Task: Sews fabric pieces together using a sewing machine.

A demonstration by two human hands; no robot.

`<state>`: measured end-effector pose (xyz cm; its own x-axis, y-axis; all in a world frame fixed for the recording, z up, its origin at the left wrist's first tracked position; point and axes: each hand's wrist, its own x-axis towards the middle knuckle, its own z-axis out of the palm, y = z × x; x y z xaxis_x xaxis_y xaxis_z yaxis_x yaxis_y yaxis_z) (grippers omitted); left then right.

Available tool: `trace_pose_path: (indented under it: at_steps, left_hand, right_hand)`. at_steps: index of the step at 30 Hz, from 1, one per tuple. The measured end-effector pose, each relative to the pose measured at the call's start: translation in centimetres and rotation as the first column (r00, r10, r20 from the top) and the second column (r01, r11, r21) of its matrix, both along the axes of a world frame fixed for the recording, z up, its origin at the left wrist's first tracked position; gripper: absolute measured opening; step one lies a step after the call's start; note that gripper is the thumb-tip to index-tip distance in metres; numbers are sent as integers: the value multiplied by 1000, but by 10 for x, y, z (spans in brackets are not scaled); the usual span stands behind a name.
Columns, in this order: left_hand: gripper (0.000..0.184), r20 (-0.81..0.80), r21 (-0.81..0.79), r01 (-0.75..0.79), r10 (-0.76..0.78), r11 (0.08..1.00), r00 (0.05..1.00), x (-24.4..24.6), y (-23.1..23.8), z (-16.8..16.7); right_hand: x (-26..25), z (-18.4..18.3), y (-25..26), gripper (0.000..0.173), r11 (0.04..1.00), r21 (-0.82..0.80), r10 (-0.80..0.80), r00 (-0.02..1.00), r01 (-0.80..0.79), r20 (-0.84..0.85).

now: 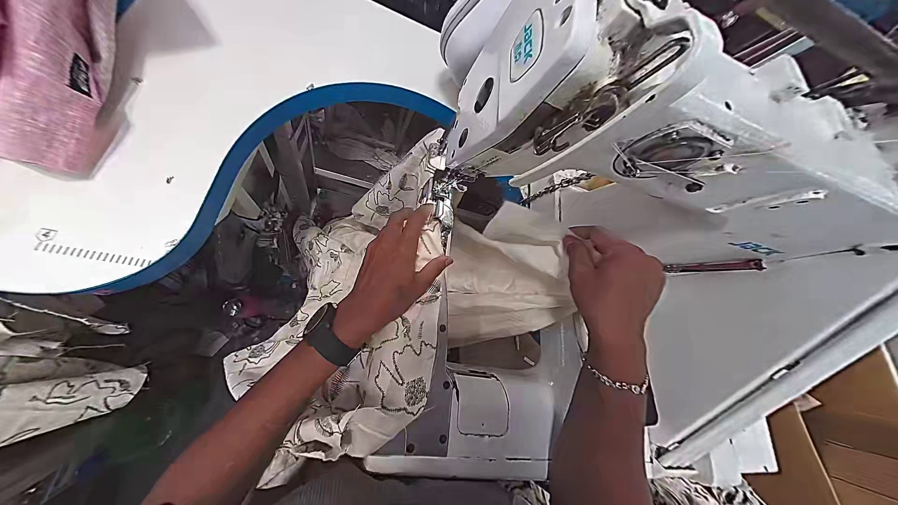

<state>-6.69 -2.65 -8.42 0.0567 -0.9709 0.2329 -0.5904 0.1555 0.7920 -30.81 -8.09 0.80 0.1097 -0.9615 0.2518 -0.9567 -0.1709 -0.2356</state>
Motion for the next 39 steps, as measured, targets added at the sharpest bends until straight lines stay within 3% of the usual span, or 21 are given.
trace_pose_path:
  at_steps: [1, 3, 5, 7, 9, 13, 18, 22, 24, 26, 29, 33, 39]
  left_hand:
    - [59, 18, -44, -5, 5, 999, 1000, -1, 2, -1]
    - [46, 117, -85, 46, -36, 995, 993, -1, 8, -1]
    - [37, 225, -129, 107, -76, 986, 971, -1, 13, 1]
    - [37, 260, -128, 132, -95, 983, 961, -1, 17, 0]
    - [41, 249, -100, 135, -107, 986, 963, -1, 15, 0]
    - [25, 290, -135, 127, -83, 983, 953, 2, 3, 1]
    - [39, 355, -133, 151, -95, 980, 930, 6, 5, 1]
    - [38, 329, -149, 152, -96, 977, 939, 5, 4, 1]
    - [36, 273, -132, 142, -102, 981, 957, 2, 8, 1]
    - [36, 200, -167, 129, -94, 978, 975, 1, 8, -1]
    - [35, 116, -243, 123, -97, 962, 988, 2, 6, -3]
    - [32, 54, -200, 137, -128, 970, 990, 1, 2, -2]
    - [26, 19, -196, 84, -81, 977, 997, -7, 0, -2]
  right_hand:
    - [3, 1, 2, 24, 998, -66, 20, 1000, -21, -8]
    - [22, -7, 13, 23, 966, -125, 238, 967, -226, 88]
    - [44, -30, 21, 21, 892, -109, 451, 849, -438, 275]
    - [57, -45, 25, 22, 838, -59, 512, 743, -543, 430]
    - [61, -53, 26, 21, 822, -15, 497, 704, -570, 508]
    - [60, -55, 27, 22, 809, 32, 507, 726, -586, 464]
    - [58, -54, 28, 20, 758, 43, 620, 740, -651, 263]
    - [56, -48, 29, 21, 767, 8, 628, 753, -642, 195]
    - [58, -49, 29, 20, 771, 19, 613, 751, -636, 246]
    - [63, -54, 24, 19, 765, 86, 541, 708, -639, 454]
    - [76, -66, 11, 18, 736, 115, 363, 532, -667, 765]
    - [84, -67, 21, 15, 830, 15, 409, 627, -557, 663]
    - [76, -64, 14, 13, 810, 139, 231, 528, -569, 817]
